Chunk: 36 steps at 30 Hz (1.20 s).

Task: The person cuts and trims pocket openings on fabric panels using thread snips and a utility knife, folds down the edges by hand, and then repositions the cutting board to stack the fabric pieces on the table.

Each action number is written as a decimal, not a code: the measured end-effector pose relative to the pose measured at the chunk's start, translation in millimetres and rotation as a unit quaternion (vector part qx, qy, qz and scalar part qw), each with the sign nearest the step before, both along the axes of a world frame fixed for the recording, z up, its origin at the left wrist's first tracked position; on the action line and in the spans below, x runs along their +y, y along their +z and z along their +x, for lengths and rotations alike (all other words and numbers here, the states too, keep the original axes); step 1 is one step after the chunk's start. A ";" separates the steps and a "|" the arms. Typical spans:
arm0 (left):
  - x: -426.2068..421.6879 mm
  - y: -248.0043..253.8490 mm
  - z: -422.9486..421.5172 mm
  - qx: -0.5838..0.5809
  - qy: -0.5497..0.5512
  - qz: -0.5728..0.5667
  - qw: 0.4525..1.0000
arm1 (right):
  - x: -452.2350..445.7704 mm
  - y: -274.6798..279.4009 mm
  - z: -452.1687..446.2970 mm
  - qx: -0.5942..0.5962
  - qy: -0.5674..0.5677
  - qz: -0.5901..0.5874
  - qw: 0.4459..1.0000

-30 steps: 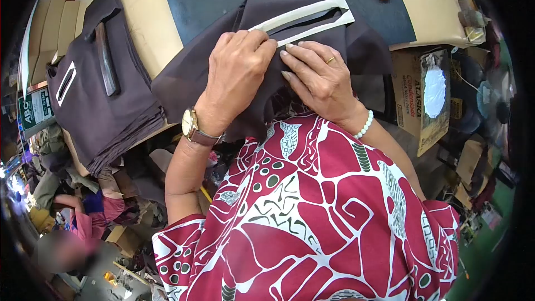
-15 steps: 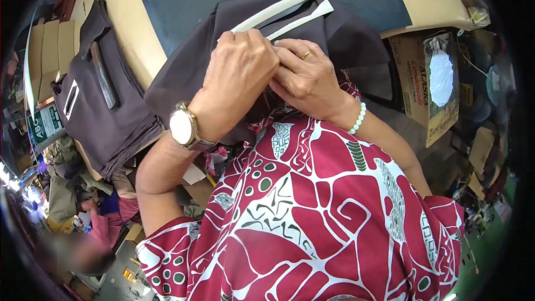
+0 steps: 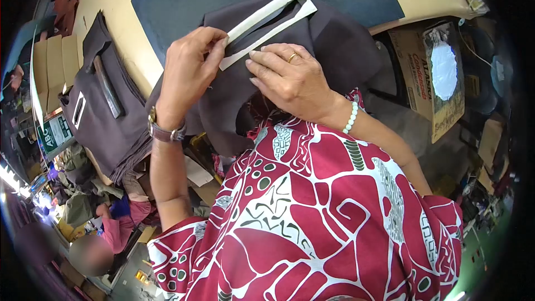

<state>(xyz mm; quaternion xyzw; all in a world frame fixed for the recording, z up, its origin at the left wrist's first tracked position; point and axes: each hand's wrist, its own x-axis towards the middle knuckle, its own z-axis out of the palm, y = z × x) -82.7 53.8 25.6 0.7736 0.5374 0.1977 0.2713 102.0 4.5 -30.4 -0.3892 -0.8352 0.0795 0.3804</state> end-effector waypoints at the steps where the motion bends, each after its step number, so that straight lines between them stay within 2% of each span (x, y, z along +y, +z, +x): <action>1: -7.0 -0.7 -0.7 -0.022 0.030 -0.003 0.999 | 2.4 0.9 0.8 0.000 0.002 0.001 1.000; 3: -22.1 1.1 2.0 -0.048 0.083 -0.001 0.995 | 9.6 11.9 2.5 0.003 0.014 -0.007 1.000; 4: -26.4 -9.6 -1.2 -0.062 0.051 0.070 0.994 | 14.9 15.8 3.5 -0.015 0.018 -0.017 1.000; 7: -44.7 -25.2 7.5 -0.052 0.092 0.147 0.983 | 36.4 22.9 4.9 -0.074 0.050 -0.040 0.995; 12: -54.6 -50.5 11.4 -0.092 0.154 0.229 0.957 | 60.2 25.1 -1.7 -0.140 0.126 -0.027 0.982; 23: -54.6 -62.5 19.0 -0.151 0.156 0.242 0.946 | 72.3 54.4 -14.0 -0.364 0.214 0.046 0.906; 32: -48.5 -69.7 26.0 -0.165 0.148 0.263 0.939 | 78.8 61.9 -26.5 -0.478 0.270 0.128 0.826; 35: -48.0 -68.9 26.9 -0.170 0.148 0.262 0.939 | 79.7 56.5 -22.8 -0.481 0.247 0.123 0.832; 36: -48.4 -68.6 27.5 -0.175 0.151 0.260 0.938 | 81.0 53.9 -20.2 -0.457 0.240 0.108 0.849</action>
